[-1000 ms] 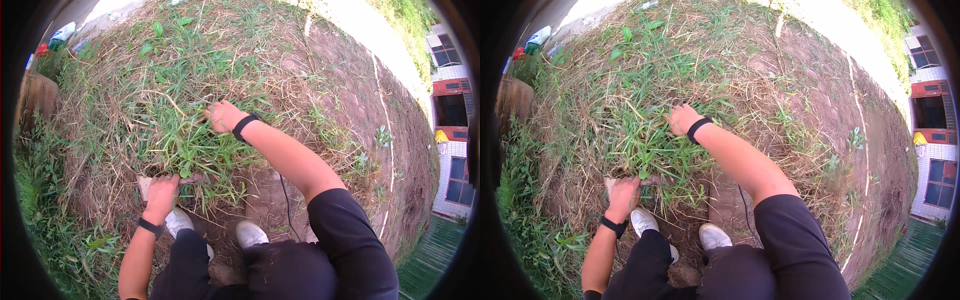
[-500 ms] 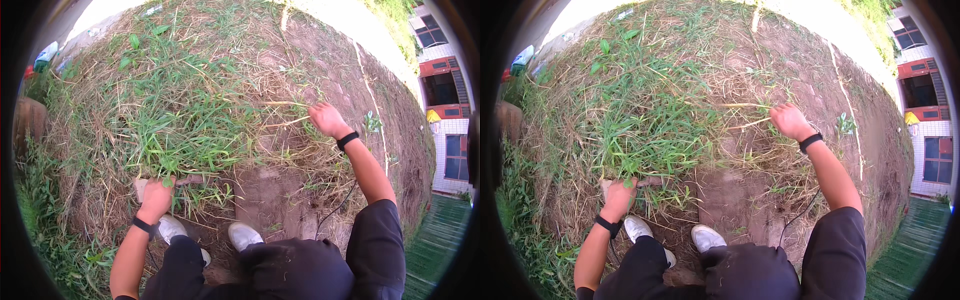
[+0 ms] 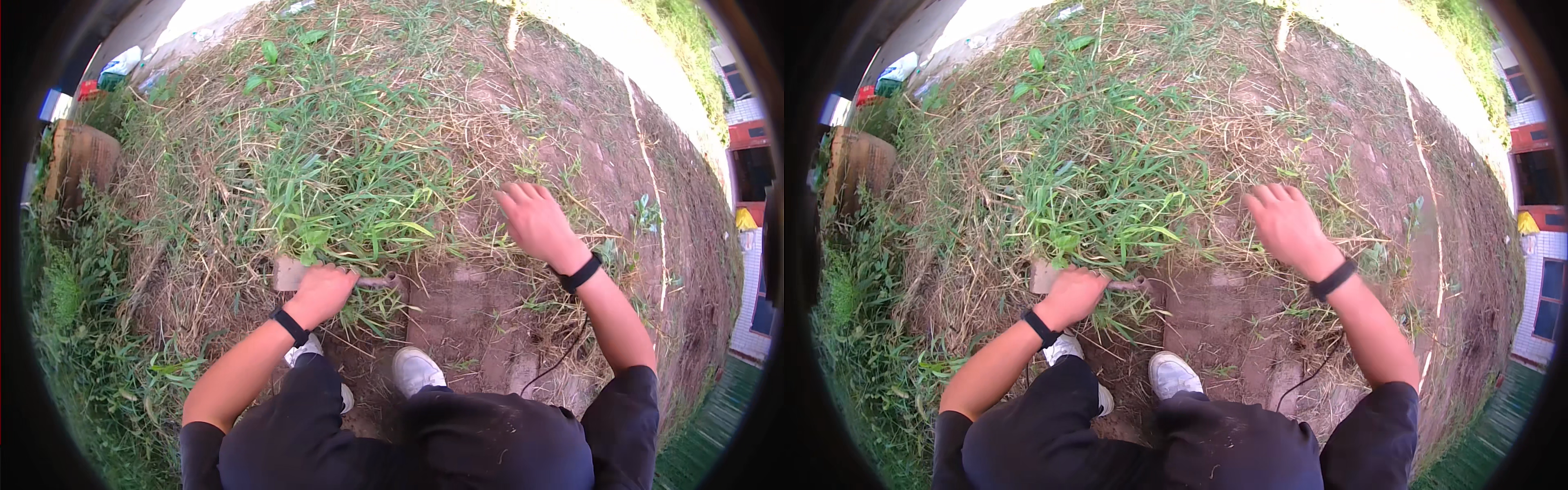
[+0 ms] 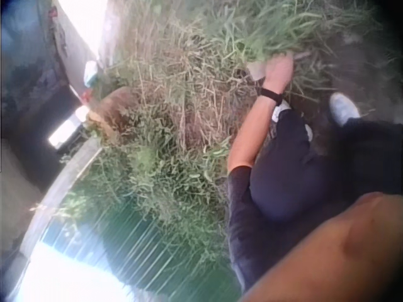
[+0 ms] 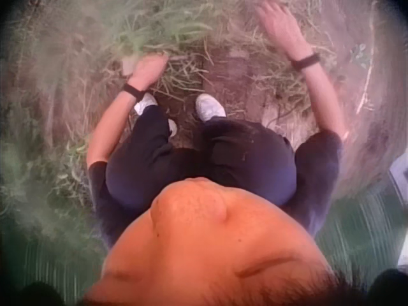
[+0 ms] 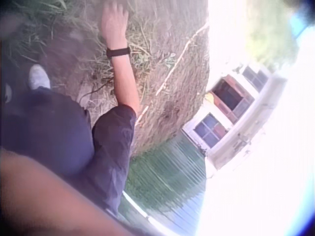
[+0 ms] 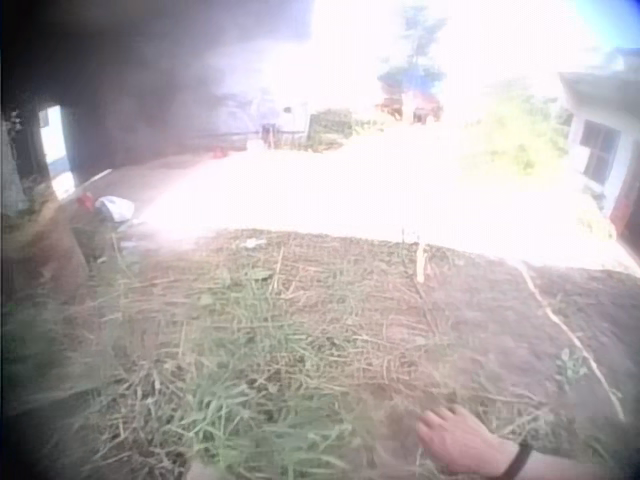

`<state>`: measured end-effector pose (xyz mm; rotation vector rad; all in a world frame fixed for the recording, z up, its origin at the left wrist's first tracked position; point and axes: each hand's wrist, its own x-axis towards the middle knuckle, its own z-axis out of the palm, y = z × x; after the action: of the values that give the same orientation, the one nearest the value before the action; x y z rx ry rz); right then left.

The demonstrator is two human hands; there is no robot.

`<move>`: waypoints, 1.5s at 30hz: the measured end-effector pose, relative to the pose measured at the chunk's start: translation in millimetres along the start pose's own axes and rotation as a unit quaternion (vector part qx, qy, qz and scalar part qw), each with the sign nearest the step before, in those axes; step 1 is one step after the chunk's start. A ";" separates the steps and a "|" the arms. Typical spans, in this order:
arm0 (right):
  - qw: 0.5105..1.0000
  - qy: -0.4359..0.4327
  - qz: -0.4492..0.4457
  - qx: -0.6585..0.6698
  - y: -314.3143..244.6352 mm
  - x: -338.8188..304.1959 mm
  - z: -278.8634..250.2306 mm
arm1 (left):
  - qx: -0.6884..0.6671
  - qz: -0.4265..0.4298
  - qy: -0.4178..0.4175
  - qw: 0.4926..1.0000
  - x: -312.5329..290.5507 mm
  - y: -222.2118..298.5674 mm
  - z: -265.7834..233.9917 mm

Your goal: The person clears weeds and dry grass from a patch of soil using a small trowel and their hands. They pull up plants, scrape the ground with the trowel, and push the debris aside.

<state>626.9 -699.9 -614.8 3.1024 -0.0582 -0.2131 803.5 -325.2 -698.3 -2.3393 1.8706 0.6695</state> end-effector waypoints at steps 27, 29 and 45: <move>0.916 -0.179 -0.096 0.347 -242.0 304.2 30.0 | -0.061 -0.198 0.024 0.978 -127.6 -38.4 33.8; 0.897 -0.202 -0.074 0.386 -189.4 275.3 23.7 | -0.060 -0.186 0.010 0.981 -116.9 -41.5 29.9; 0.909 0.047 0.386 0.152 168.7 -139.2 38.1 | -0.105 -0.217 0.079 0.967 -129.6 -87.7 39.2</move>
<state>477.9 -864.0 -627.9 3.0594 -1.3917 -0.0206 853.8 -172.1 -703.4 -2.8798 1.3085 0.6693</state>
